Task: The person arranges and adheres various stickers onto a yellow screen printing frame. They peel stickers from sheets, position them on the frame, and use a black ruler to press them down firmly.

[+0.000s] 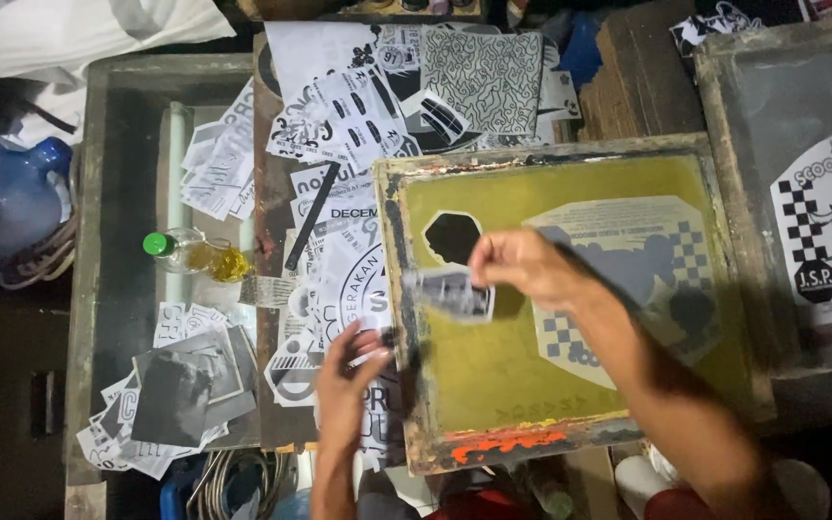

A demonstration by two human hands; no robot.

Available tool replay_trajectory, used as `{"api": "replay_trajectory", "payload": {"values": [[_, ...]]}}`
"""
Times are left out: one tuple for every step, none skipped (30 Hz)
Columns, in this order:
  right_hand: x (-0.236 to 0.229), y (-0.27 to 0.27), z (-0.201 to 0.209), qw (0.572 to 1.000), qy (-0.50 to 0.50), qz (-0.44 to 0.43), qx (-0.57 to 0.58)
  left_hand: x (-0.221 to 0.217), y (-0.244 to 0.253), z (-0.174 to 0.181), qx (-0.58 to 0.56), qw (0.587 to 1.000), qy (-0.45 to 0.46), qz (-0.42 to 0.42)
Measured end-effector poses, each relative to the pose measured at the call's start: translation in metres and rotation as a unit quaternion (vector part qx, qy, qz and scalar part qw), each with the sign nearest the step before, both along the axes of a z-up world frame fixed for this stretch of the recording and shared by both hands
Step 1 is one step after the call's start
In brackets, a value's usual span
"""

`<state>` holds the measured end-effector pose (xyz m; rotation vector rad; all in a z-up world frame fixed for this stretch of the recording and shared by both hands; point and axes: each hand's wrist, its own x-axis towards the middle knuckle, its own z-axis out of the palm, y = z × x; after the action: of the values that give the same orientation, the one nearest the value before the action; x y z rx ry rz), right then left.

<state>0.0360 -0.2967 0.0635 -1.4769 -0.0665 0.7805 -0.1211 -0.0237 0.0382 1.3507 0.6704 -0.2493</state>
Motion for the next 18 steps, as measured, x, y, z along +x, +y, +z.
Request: {"api": "replay_trajectory", "payload": {"values": [[-0.009, -0.002, -0.003, 1.0, -0.001, 0.001, 0.0, 0.005, -0.012, 0.009, 0.0, 1.0, -0.001, 0.001], [-0.018, -0.005, -0.006, 1.0, 0.002, 0.01, 0.023, 0.01, -0.025, 0.019, -0.072, 0.997, 0.003, -0.013], [-0.027, -0.01, -0.009, 0.999, 0.005, 0.015, 0.046, 0.017, -0.038, 0.027, -0.145, 0.989, 0.007, -0.029], [-0.03, -0.012, -0.016, 0.999, 0.003, 0.014, 0.045, 0.017, -0.044, 0.013, -0.146, 0.989, 0.006, -0.031], [-0.035, -0.016, -0.023, 0.999, 0.014, 0.027, 0.04, 0.014, -0.052, -0.002, -0.158, 0.987, -0.024, 0.011], [-0.039, -0.019, -0.031, 0.998, 0.025, 0.039, 0.035, 0.012, -0.06, -0.017, -0.169, 0.983, -0.054, 0.053], [-0.036, -0.014, -0.019, 0.998, 0.026, 0.039, 0.034, 0.009, -0.061, -0.015, -0.17, 0.983, -0.053, 0.053], [-0.032, -0.009, -0.008, 0.976, -0.093, 0.046, -0.191, 0.007, -0.061, -0.014, -0.175, 0.982, -0.023, 0.074], [-0.03, -0.004, 0.003, 0.891, -0.202, 0.051, -0.403, 0.002, -0.061, -0.013, -0.177, 0.98, 0.007, 0.095], [-0.025, -0.001, -0.032, 0.892, -0.201, 0.053, -0.402, -0.004, -0.063, -0.016, -0.176, 0.98, 0.01, 0.095], [-0.017, 0.001, -0.067, 0.844, -0.34, 0.054, -0.411, -0.007, -0.063, -0.02, -0.162, 0.982, 0.027, 0.099], [-0.009, 0.004, -0.102, 0.778, -0.473, 0.055, -0.411, -0.01, -0.064, -0.023, -0.147, 0.983, 0.044, 0.102], [-0.009, 0.007, -0.114, 0.78, -0.47, 0.053, -0.411, -0.013, -0.061, -0.025, -0.145, 0.983, 0.046, 0.1], [-0.008, 0.011, -0.126, 0.775, -0.473, 0.058, -0.415, -0.017, -0.058, -0.027, -0.156, 0.979, 0.052, 0.121], [-0.006, 0.013, -0.137, 0.769, -0.477, 0.065, -0.42, -0.02, -0.056, -0.029, -0.168, 0.973, 0.057, 0.144], [-0.003, 0.013, -0.13, 0.77, -0.476, 0.064, -0.421, -0.02, -0.047, -0.032, -0.168, 0.974, 0.058, 0.143], [-0.001, 0.013, -0.121, 0.761, -0.493, 0.076, -0.416, -0.021, -0.038, -0.035, -0.177, 0.969, 0.054, 0.163], [0.001, 0.013, -0.113, 0.751, -0.51, 0.088, -0.41, -0.022, -0.029, -0.037, -0.186, 0.964, 0.05, 0.182]]}}
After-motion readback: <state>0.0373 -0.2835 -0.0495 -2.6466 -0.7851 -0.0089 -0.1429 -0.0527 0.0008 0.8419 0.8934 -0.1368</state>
